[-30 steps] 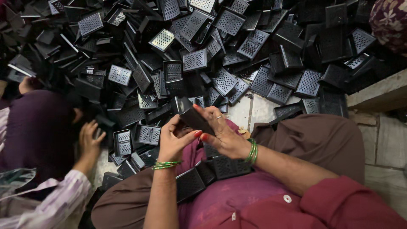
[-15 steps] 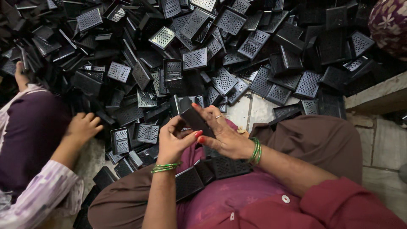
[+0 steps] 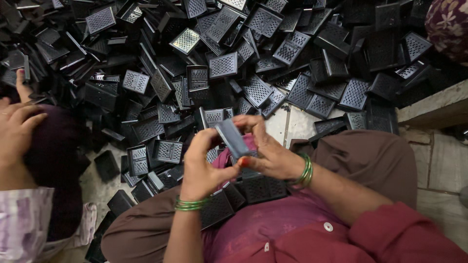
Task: The person sits on the floor surrounded by black plastic trays and repeatedly picks up individual trays, turns them over, and places them back into the pile. The person handles the trays one at a time, inspecting them by hand without using any tools.
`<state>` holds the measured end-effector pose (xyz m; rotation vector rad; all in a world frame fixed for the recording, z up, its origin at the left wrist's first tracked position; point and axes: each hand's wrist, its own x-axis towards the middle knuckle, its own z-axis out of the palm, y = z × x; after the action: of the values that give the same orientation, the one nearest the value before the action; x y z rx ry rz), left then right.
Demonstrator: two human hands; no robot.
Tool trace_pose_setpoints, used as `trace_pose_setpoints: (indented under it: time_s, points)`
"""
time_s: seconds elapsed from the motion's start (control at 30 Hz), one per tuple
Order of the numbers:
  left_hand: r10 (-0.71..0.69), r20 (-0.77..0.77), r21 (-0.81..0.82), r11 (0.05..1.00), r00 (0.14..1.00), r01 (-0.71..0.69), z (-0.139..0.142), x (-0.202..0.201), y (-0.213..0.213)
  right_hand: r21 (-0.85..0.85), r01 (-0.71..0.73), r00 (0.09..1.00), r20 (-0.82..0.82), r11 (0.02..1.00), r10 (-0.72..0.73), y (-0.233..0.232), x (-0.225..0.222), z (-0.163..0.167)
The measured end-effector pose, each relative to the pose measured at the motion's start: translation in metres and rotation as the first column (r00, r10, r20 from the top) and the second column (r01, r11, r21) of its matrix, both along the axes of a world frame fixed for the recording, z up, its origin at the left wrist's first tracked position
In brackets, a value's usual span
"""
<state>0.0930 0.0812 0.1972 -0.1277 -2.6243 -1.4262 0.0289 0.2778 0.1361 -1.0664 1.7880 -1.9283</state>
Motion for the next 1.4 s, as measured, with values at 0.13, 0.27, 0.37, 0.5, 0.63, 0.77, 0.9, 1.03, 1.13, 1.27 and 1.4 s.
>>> trace_pose_setpoints:
  time_s: [0.13, 0.27, 0.37, 0.5, 0.63, 0.77, 0.9, 1.03, 1.13, 1.27, 1.4]
  points:
    - [-0.059, -0.077, -0.17, 0.984, 0.995, 0.045, 0.006, 0.001, 0.017, -0.152, 0.07, 0.998, 0.006, 0.986, -0.07, -0.002, 0.008, -0.004]
    - [-0.085, -0.034, -0.205, 0.976, 0.996, 0.076, 0.008, 0.002, 0.018, -0.159, 0.013, 0.988, 0.154, 0.987, 0.012, 0.001, 0.011, -0.004]
    - [-0.115, -0.069, -0.214, 0.972, 0.991, 0.098, 0.008, 0.004, 0.016, -0.261, 0.005, 0.992, 0.126, 0.965, 0.028, -0.002, 0.01, -0.005]
    - [-0.137, -0.037, -0.188, 0.974, 0.99, 0.128, 0.004, 0.007, 0.018, -0.356, 0.003, 0.982, 0.177, 0.934, 0.064, -0.005, 0.012, -0.006]
    - [-0.123, -0.111, -0.207, 0.973, 0.986, 0.098, -0.001, 0.009, 0.023, -0.252, 0.089, 0.996, 0.037, 0.964, -0.082, 0.001, 0.01, -0.001]
    - [-0.121, -0.134, -0.215, 0.972, 0.984, 0.09, -0.006, 0.01, 0.029, -0.203, 0.159, 0.97, -0.15, 0.966, -0.192, 0.01, 0.006, 0.008]
    - [-0.121, -0.128, -0.214, 0.972, 0.984, 0.092, -0.006, 0.009, 0.037, -0.23, 0.152, 0.974, -0.129, 0.961, -0.185, 0.017, 0.009, 0.016]
    - [-0.145, -0.117, -0.184, 0.975, 0.982, 0.122, -0.002, 0.008, 0.038, -0.249, 0.119, 0.978, -0.136, 0.961, -0.157, 0.019, 0.007, 0.022]
    - [-0.139, -0.131, -0.173, 0.978, 0.982, 0.116, -0.001, 0.01, 0.037, -0.241, 0.095, 0.979, -0.152, 0.966, -0.134, 0.019, 0.005, 0.026]
    - [-0.126, -0.145, -0.179, 0.979, 0.981, 0.1, -0.003, 0.014, 0.04, -0.228, 0.096, 0.975, -0.173, 0.969, -0.137, 0.02, 0.006, 0.027]
    - [-0.072, -0.186, -0.151, 0.988, 0.98, 0.044, -0.004, 0.017, 0.04, -0.26, 0.167, 0.939, -0.251, 0.951, -0.234, 0.018, 0.009, 0.022]
